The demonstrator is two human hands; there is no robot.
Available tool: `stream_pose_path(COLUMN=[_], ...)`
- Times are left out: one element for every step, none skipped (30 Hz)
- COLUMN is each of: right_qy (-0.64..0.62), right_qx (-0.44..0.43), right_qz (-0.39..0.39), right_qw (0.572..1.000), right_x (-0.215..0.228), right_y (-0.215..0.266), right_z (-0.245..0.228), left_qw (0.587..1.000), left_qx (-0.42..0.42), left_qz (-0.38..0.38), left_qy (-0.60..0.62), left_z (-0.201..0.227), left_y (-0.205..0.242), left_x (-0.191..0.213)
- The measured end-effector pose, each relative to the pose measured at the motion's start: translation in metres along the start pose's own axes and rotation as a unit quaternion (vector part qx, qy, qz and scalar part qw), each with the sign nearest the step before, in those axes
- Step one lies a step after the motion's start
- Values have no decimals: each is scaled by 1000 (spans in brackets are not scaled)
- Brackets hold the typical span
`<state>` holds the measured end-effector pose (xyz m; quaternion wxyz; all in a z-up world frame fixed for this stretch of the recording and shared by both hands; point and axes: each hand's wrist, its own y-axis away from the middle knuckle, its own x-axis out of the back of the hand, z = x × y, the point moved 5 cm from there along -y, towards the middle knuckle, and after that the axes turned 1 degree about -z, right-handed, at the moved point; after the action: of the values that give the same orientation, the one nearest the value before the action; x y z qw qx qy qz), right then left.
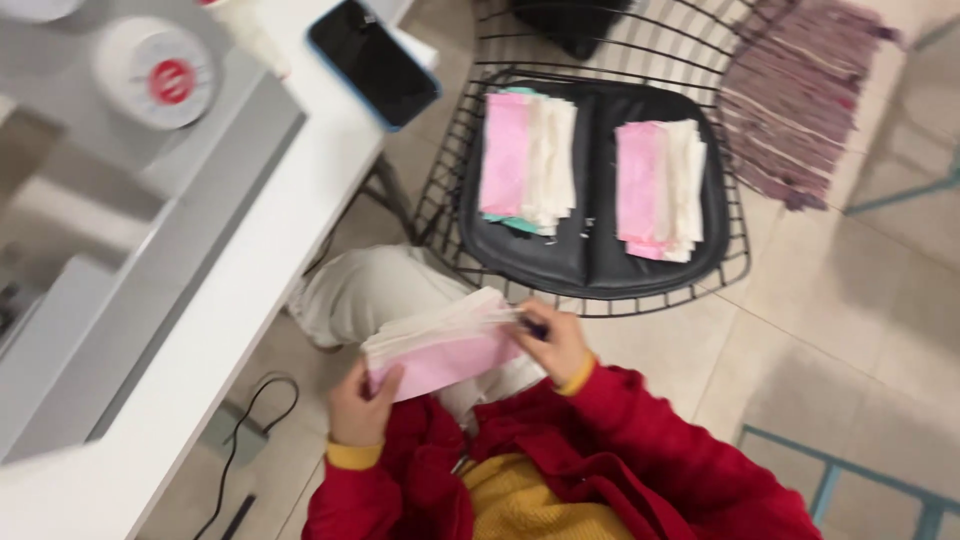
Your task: The person sits on the floor and uses scissors to trim the edges of small, folded fabric pieces. They pick up each piece from a stack on a chair, trim it, and place it back on the stack.
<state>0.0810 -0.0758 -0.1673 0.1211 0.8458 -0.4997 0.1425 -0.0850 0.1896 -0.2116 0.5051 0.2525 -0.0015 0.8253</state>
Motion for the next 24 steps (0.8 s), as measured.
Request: stream_pose_path(right_qy=[3,15,28,30,85,141,144,238,329,331,363,393,394,402,408,407,424,441,439,441,443,442,429,416], right_qx=[-7,24,58,54,69,82,77,64,52,49,29,9,11,-23,-60,-63,-78,-93,-92,-103,-116,-117,-109,-102], right_qz=[13,35,54,65,122,178,181,234,284,288,298,306,306,295,284,284,278,271,271,272,273,273,280,287], right_qw=[1000,999,996,996,986,970,970,941,899,897,883,867,867,867,866,866,858,850,851,849,846,846,852,857], right_x=[8,17,25,46,74,100,129,162,194,207,221,235,233,231,228,225,222,220,220,220,221,222,224,227], right_y=[-4,-7,-14,-22,-30,-36,-44,-49,-55,-52,-54,-56,-59,-62,-61,-58,-60,-61,-63,-64,-62,-60,-59,-59], right_z=[-2,-8,-14,-8,-5,-3,10,21,30,40,49,58,57,60,64,69,75,80,84,89,94,88,82,75], left_qw=[1000,1000,998,998,998,996,997,994,988,988,977,961,961,963,964,964,964,964,963,963,964,964,966,968], left_qx=[-5,-8,-11,-16,-27,-38,-37,-51,-67,-70,-105,-140,-139,-153,-168,-167,-175,-183,-184,-193,-201,-201,-202,-203], left_qz=[-14,-5,7,-4,29,62,56,98,140,134,174,213,214,203,189,187,182,177,179,172,163,162,152,141], left_qy=[0,30,60,59,50,42,43,15,-13,-12,-58,-104,-103,-91,-82,-84,-80,-76,-77,-72,-67,-68,-58,-48], left_z=[-2,-4,-6,-6,-6,-6,16,39,63,73,87,101,109,116,125,130,136,142,145,149,152,155,159,163], left_y=[-2,-4,-9,-11,-12,-13,-7,-1,4,4,5,7,7,7,7,8,5,3,3,4,5,5,4,2], left_x=[-2,-1,2,1,3,6,12,23,34,36,41,45,43,40,38,35,30,26,25,23,21,20,18,16])
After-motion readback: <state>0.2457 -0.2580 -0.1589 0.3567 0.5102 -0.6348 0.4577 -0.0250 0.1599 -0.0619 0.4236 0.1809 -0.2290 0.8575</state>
